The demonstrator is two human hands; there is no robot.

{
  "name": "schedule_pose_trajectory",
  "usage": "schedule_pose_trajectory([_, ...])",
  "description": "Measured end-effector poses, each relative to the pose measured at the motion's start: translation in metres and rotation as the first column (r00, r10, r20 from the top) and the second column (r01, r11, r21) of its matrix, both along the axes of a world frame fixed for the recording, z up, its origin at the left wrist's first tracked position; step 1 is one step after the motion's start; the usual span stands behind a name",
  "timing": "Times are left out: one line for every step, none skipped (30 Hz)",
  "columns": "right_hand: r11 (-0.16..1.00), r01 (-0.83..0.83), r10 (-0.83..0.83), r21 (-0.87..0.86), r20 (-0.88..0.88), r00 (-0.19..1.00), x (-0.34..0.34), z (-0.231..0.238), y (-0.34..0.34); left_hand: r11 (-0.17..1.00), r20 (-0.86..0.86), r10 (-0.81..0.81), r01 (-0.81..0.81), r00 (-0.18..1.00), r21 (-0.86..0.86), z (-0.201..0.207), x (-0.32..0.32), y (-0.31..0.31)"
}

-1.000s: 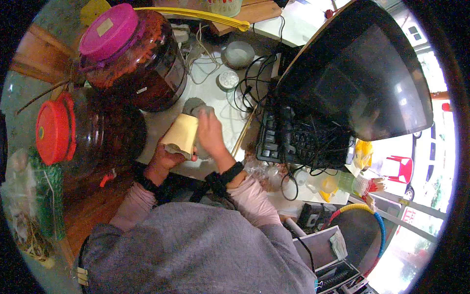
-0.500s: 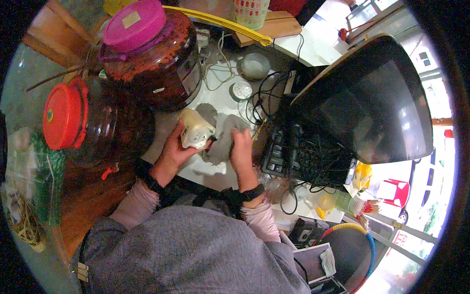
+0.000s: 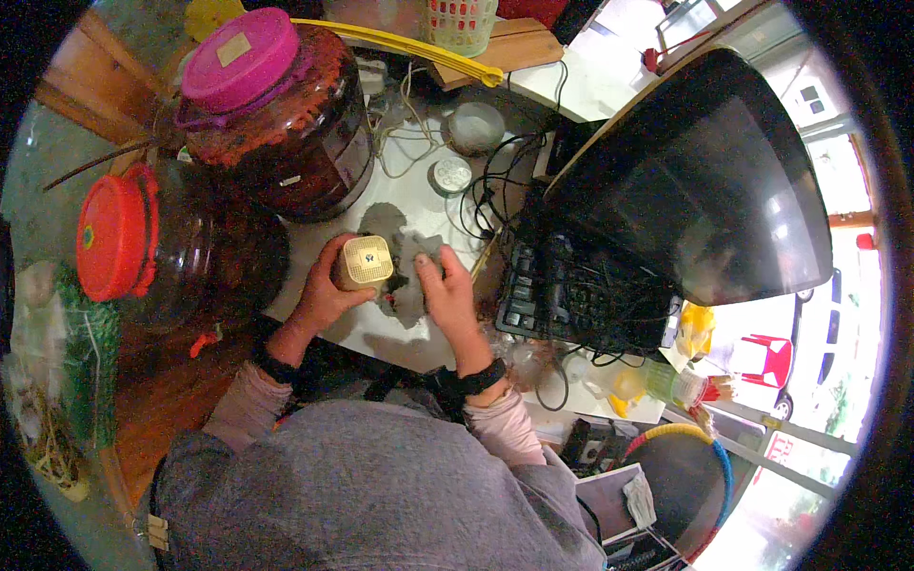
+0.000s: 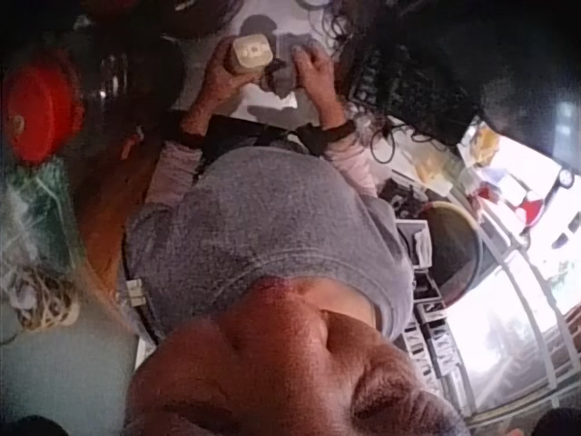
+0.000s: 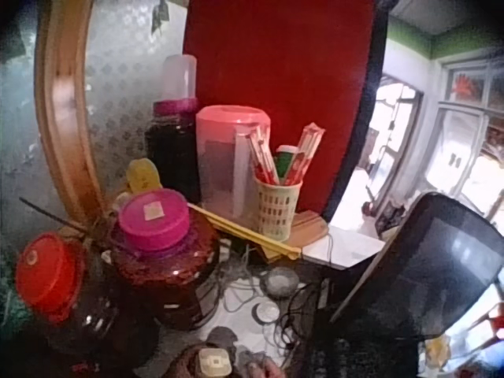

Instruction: The person wipes the back and sides of a black monitor with a cloth, then uses red-handled pliers to cut a cable near the monitor. They continue wiping the monitor and surrounding desk area, handling a small yellow packet and a white container, and repeatedly cleaning the same surfaces with the cloth.

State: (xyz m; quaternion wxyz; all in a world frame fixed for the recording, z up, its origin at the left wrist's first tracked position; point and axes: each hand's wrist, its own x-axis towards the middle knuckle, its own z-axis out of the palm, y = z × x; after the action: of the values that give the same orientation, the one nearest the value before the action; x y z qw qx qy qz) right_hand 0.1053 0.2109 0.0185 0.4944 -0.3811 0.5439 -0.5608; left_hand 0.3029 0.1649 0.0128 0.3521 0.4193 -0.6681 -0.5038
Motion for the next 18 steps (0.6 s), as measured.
schedule_pose_trajectory([1.0, 0.002, -0.002, -0.013, -0.037, 0.999, 0.005, 0.006, -0.002, 0.999, 0.059, 0.007, -0.005, 0.998, -0.039, -0.001, -0.002, 0.001])
schedule_pose_trajectory([0.977, -0.093, 0.034, -0.19, -0.289, 0.957, 0.008, 0.013, -0.002, 0.997, 0.114, 0.032, -0.023, 0.993, -0.074, -0.002, -0.003, 0.001])
schedule_pose_trajectory([0.949, -0.113, -0.037, -0.295, -0.458, 0.888, 0.013, 0.016, -0.004, 0.986, 0.167, 0.034, -0.005, 0.985, -0.169, -0.001, -0.005, 0.003])
schedule_pose_trajectory([0.926, -0.21, -0.003, -0.315, -0.561, 0.828, 0.018, 0.018, -0.006, 0.965, 0.212, 0.053, 0.005, 0.976, -0.262, 0.0, -0.006, 0.004])
schedule_pose_trajectory([0.914, -0.3, 0.041, -0.275, -0.671, 0.741, 0.019, 0.017, -0.008, 0.936, 0.261, 0.051, 0.045, 0.964, -0.35, 0.003, -0.008, 0.005])
schedule_pose_trajectory([0.923, -0.255, 0.004, -0.288, -0.658, 0.753, 0.02, 0.014, -0.011, 0.941, 0.275, 0.037, 0.059, 0.961, -0.334, 0.006, -0.008, 0.005])
schedule_pose_trajectory([0.971, -0.117, -0.025, -0.21, -0.571, 0.82, 0.017, 0.008, -0.013, 0.959, 0.234, -0.022, 0.087, 0.972, -0.271, 0.011, -0.006, 0.005])
schedule_pose_trajectory([0.994, -0.028, -0.03, -0.11, -0.494, 0.869, 0.013, 0.0, -0.017, 0.97, 0.202, -0.094, 0.135, 0.975, -0.2, 0.015, -0.003, 0.004])
schedule_pose_trajectory([0.997, 0.065, -0.047, 0.031, -0.41, 0.911, 0.009, -0.01, -0.019, 0.977, 0.158, -0.148, 0.17, 0.976, -0.131, 0.019, -0.001, 0.003])
schedule_pose_trajectory([0.995, 0.084, -0.043, 0.059, -0.502, 0.864, 0.002, -0.019, -0.017, 0.989, 0.019, -0.144, 0.145, 0.989, -0.015, 0.023, -0.001, 0.004])
schedule_pose_trajectory([0.998, 0.032, 0.005, 0.059, -0.535, 0.845, -0.001, -0.029, -0.013, 0.991, -0.01, -0.106, 0.104, 0.994, -0.089, 0.025, -0.003, 0.0])
schedule_pose_trajectory([0.995, 0.008, 0.048, 0.097, -0.567, 0.822, -0.002, -0.038, -0.006, 0.985, -0.039, -0.068, 0.061, 0.997, -0.16, 0.026, -0.008, -0.004])
schedule_pose_trajectory([0.982, 0.004, 0.112, 0.188, -0.603, 0.79, -0.002, -0.046, 0.002, 0.974, -0.07, -0.033, 0.017, 0.997, -0.224, 0.026, -0.012, -0.008])
schedule_pose_trajectory([0.993, -0.045, 0.114, 0.113, -0.728, 0.676, 0.0, -0.054, 0.009, 0.976, -0.044, 0.001, -0.011, 0.999, -0.217, 0.025, -0.022, -0.016])
schedule_pose_trajectory([0.993, -0.071, 0.114, 0.09, -0.718, 0.686, 0.003, -0.061, 0.014, 0.942, -0.108, 0.035, -0.069, 0.993, -0.327, 0.023, -0.036, -0.022])
schedule_pose_trajectory([0.995, -0.063, 0.101, 0.079, -0.73, 0.676, 0.006, -0.066, 0.02, 0.951, -0.036, 0.038, -0.048, 0.999, -0.304, 0.022, -0.046, -0.03])
schedule_pose_trajectory([0.987, -0.065, 0.153, 0.146, -0.741, 0.654, 0.009, -0.07, 0.024, 0.95, 0.029, 0.027, -0.016, 0.999, -0.313, 0.021, -0.057, -0.039])
schedule_pose_trajectory([0.99, -0.064, 0.136, 0.123, -0.759, 0.637, 0.009, -0.073, 0.026, 0.959, -0.029, 0.002, -0.011, 1.0, -0.285, 0.02, -0.07, -0.048])
